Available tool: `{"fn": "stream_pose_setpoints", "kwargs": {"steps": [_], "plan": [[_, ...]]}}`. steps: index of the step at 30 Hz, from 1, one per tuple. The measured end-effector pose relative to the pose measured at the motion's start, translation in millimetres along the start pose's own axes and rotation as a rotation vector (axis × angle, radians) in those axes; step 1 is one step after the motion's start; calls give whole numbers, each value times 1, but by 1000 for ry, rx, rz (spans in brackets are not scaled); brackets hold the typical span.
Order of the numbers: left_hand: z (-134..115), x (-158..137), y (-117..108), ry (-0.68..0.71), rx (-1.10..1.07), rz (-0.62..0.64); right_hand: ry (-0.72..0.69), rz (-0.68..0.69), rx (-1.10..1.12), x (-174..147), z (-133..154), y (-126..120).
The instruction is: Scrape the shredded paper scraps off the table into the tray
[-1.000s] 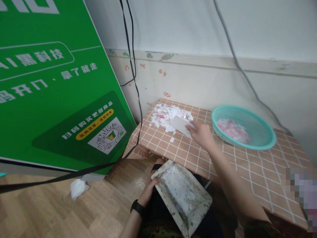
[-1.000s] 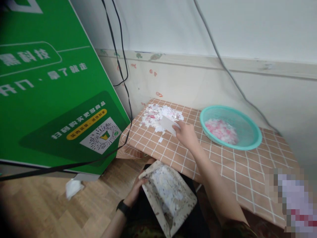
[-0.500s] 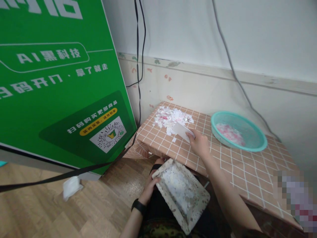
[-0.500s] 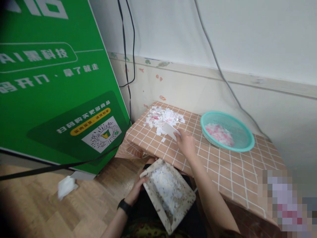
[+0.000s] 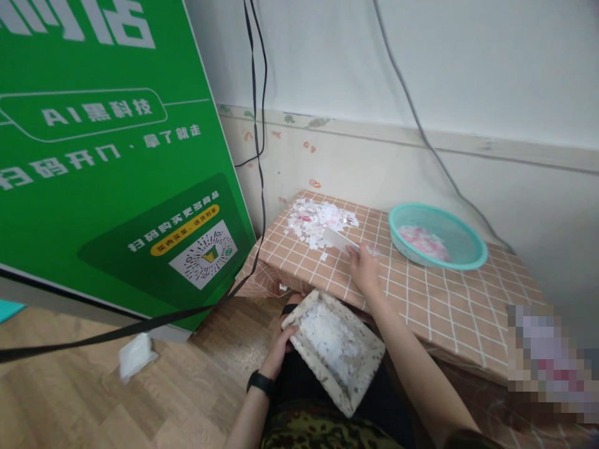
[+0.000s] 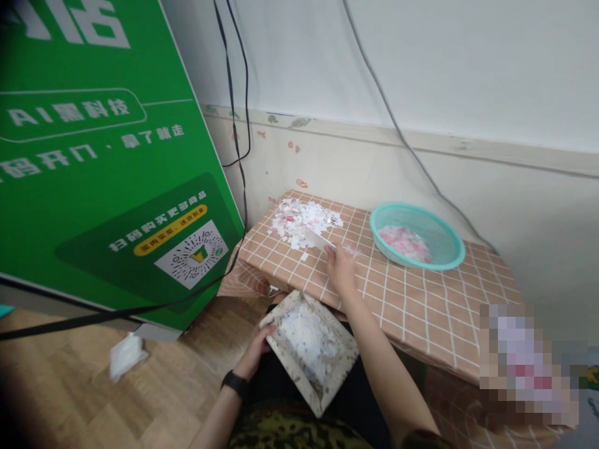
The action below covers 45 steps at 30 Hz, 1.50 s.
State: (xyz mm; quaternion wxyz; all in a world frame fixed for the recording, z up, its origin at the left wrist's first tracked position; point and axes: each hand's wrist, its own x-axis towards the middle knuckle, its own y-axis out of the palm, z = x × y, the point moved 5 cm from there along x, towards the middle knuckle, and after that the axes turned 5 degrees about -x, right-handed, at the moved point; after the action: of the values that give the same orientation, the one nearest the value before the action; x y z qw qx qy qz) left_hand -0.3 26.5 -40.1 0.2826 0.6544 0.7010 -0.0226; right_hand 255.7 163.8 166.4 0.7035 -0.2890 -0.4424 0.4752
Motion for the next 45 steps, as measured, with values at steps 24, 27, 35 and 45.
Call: {"fn": "stream_pose_setpoints", "kwargs": {"steps": [24,27,35,45], "plan": [[-11,-8,-6,113,29,-160,-36,-263,6,-7,-18,3],[-12,-9,-5,118,24,-166,-50,-293,27,-7,-20,1],[-16,-14,3,37,-35,-190,-33,-288,-5,-8,-21,-2],[-32,-29,11,-19,-115,-317,-7,-281,-25,-8,-21,-1]]}}
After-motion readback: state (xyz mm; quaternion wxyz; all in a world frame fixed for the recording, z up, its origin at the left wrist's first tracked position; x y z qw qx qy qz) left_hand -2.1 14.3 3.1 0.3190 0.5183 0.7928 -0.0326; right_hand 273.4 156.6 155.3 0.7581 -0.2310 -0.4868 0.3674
